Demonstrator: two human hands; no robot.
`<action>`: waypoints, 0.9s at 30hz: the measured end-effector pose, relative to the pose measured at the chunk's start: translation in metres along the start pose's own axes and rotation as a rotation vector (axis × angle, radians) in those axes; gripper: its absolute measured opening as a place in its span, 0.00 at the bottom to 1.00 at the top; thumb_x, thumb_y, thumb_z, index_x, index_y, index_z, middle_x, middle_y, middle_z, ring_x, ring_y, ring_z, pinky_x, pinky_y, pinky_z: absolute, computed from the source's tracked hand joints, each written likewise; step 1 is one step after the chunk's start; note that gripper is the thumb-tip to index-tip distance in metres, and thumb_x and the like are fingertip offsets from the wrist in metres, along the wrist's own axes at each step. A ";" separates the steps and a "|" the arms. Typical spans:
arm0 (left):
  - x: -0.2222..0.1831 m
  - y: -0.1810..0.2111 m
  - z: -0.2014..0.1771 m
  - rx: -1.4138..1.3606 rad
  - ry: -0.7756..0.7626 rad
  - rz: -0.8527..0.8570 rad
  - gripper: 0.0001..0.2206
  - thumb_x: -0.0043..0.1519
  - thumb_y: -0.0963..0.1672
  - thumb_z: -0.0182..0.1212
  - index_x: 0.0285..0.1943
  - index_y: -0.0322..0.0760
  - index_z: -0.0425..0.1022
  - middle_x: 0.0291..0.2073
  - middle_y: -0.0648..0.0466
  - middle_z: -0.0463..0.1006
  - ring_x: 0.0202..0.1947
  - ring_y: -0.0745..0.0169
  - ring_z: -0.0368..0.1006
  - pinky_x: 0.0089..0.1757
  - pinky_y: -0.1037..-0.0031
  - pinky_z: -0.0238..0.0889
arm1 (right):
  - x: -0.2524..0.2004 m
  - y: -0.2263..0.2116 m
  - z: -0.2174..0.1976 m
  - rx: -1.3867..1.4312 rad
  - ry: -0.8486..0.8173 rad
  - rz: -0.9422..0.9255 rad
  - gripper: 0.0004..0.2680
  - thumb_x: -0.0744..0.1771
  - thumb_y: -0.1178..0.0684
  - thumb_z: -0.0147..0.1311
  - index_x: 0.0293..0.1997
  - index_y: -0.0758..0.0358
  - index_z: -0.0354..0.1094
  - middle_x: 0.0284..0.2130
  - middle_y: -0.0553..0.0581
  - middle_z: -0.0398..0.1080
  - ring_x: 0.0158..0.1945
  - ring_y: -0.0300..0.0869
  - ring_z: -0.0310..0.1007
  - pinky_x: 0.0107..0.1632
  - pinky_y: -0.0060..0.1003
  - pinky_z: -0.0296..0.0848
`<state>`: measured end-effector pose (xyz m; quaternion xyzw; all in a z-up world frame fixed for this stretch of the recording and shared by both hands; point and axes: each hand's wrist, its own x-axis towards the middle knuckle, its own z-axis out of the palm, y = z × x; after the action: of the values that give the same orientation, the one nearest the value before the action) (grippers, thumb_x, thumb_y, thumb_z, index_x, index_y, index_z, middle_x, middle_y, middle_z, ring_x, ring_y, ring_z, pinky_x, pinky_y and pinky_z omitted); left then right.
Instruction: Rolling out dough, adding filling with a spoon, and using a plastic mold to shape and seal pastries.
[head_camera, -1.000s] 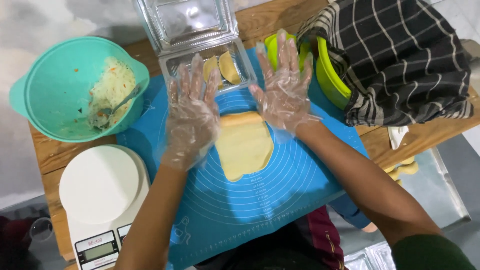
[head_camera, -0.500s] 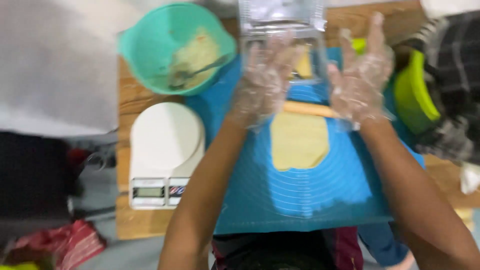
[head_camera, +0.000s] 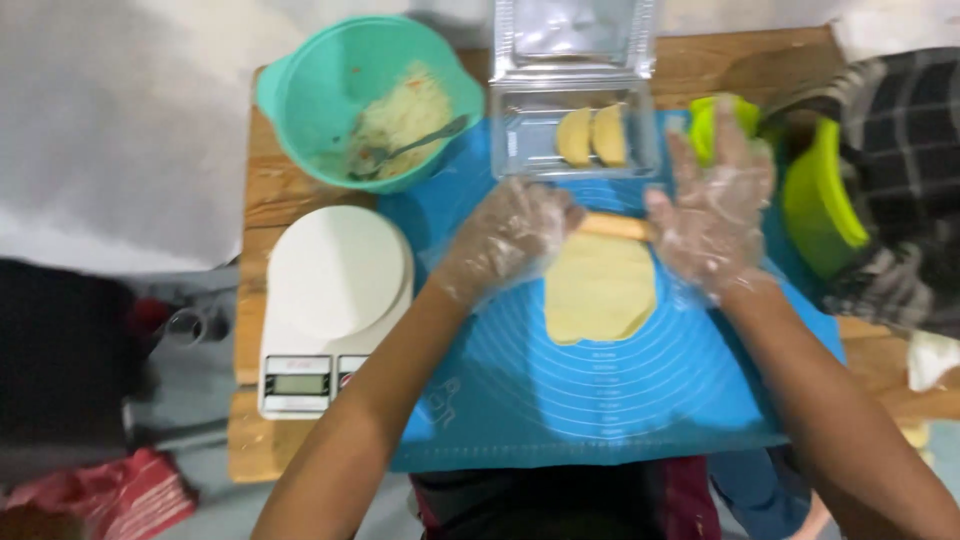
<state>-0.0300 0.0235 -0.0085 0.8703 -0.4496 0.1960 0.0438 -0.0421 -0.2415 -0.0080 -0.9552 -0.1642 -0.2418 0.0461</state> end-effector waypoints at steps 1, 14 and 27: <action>-0.002 0.003 -0.005 0.345 0.138 0.016 0.09 0.73 0.46 0.45 0.41 0.48 0.70 0.31 0.60 0.71 0.31 0.63 0.68 0.37 0.68 0.58 | 0.003 -0.001 -0.002 0.004 0.056 -0.033 0.25 0.73 0.36 0.33 0.78 0.59 0.56 0.73 0.77 0.41 0.76 0.67 0.46 0.66 0.68 0.49; -0.010 0.009 0.008 0.405 0.367 -0.070 0.15 0.68 0.45 0.46 0.26 0.40 0.69 0.16 0.52 0.63 0.14 0.55 0.62 0.20 0.64 0.58 | -0.001 0.001 -0.026 0.046 0.058 0.017 0.22 0.71 0.39 0.36 0.71 0.60 0.62 0.42 0.59 0.73 0.42 0.57 0.75 0.44 0.54 0.73; -0.036 0.066 0.007 -0.149 0.081 -0.404 0.27 0.63 0.55 0.55 0.69 0.42 0.71 0.64 0.48 0.71 0.58 0.40 0.72 0.52 0.51 0.68 | -0.042 -0.037 -0.026 -0.036 -0.265 0.170 0.27 0.67 0.33 0.43 0.74 0.53 0.56 0.56 0.60 0.67 0.55 0.59 0.70 0.55 0.57 0.67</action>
<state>-0.0992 0.0100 -0.0347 0.9286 -0.2771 0.1841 0.1645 -0.1007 -0.2231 -0.0049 -0.9898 -0.0833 -0.1120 0.0271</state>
